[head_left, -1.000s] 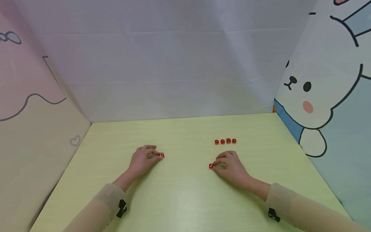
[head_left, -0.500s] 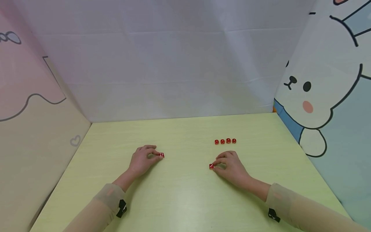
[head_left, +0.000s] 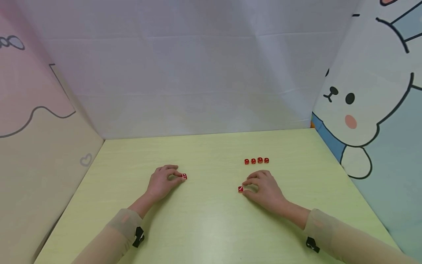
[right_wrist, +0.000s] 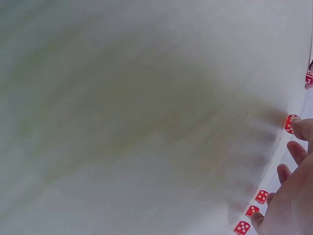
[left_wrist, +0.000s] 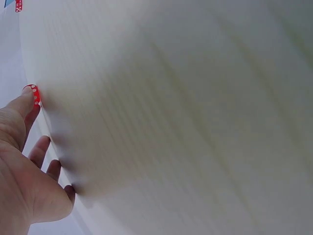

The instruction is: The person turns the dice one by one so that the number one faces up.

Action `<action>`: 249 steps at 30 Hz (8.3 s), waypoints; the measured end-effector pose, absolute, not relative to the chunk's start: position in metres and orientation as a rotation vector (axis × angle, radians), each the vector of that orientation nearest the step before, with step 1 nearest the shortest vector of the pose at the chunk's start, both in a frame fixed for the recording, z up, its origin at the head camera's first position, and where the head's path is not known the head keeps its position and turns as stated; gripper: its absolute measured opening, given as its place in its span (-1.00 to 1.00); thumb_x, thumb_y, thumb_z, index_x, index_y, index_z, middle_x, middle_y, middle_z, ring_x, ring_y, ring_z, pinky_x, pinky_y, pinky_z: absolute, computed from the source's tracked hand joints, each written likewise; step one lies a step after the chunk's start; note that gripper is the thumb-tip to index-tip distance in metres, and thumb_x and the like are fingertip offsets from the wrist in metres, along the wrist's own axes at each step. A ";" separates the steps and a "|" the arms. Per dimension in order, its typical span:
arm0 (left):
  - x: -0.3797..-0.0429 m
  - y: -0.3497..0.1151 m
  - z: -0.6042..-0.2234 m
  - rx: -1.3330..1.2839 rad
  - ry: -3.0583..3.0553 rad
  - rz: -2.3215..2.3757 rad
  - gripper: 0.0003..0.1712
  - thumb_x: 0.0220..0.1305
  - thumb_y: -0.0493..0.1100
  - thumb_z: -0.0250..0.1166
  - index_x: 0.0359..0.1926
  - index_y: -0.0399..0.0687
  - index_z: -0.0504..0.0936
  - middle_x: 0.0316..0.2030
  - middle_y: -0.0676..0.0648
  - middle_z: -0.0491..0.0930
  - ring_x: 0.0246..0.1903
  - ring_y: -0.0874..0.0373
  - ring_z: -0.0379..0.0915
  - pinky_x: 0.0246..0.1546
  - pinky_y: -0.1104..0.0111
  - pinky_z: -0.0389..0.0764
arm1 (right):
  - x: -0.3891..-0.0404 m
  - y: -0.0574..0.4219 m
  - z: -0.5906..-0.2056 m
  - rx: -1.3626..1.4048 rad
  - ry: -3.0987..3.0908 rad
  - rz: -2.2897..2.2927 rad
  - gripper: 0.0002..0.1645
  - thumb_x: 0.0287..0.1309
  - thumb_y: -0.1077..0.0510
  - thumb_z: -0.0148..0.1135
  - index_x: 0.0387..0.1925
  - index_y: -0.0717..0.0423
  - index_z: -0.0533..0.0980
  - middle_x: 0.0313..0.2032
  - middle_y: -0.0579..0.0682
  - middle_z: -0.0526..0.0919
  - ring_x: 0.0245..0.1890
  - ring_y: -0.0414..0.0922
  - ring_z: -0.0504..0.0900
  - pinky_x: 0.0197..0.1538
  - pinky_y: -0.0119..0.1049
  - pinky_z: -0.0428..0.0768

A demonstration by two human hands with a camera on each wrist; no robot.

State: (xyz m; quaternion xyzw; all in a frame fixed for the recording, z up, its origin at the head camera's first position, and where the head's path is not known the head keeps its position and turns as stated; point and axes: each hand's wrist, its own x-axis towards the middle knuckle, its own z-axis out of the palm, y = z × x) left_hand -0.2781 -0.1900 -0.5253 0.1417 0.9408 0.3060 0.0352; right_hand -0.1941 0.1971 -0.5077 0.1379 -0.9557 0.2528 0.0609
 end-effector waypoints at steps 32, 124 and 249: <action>-0.280 -0.191 -0.527 0.459 2.907 0.925 -0.78 0.29 0.14 0.44 -0.18 0.17 0.79 0.29 -0.09 0.53 0.31 -0.30 0.29 0.30 -0.22 0.23 | -0.203 0.188 -0.496 0.557 -2.913 0.524 -0.82 0.03 0.00 0.57 -0.28 -0.12 0.79 -0.11 -0.10 0.65 0.07 0.04 0.48 0.18 0.03 0.45; -0.280 -0.189 -0.529 0.421 2.897 0.917 -0.72 0.31 0.16 0.42 -0.15 0.13 0.79 0.30 -0.10 0.51 0.33 -0.33 0.25 0.29 -0.27 0.21 | -0.191 0.196 -0.518 0.327 -2.879 0.940 -0.93 0.09 0.04 0.56 -0.35 -0.20 0.78 -0.03 -0.07 0.63 0.19 0.09 0.37 0.19 0.11 0.42; -0.278 -0.189 -0.524 0.439 2.889 0.892 -0.71 0.31 0.13 0.42 -0.11 0.09 0.81 0.29 -0.11 0.53 0.32 -0.34 0.27 0.28 -0.26 0.22 | -0.197 0.190 -0.508 0.231 -2.994 1.200 -0.92 0.12 -0.03 0.55 -0.32 -0.26 0.78 0.07 -0.05 0.59 0.28 0.14 0.28 0.24 0.09 0.36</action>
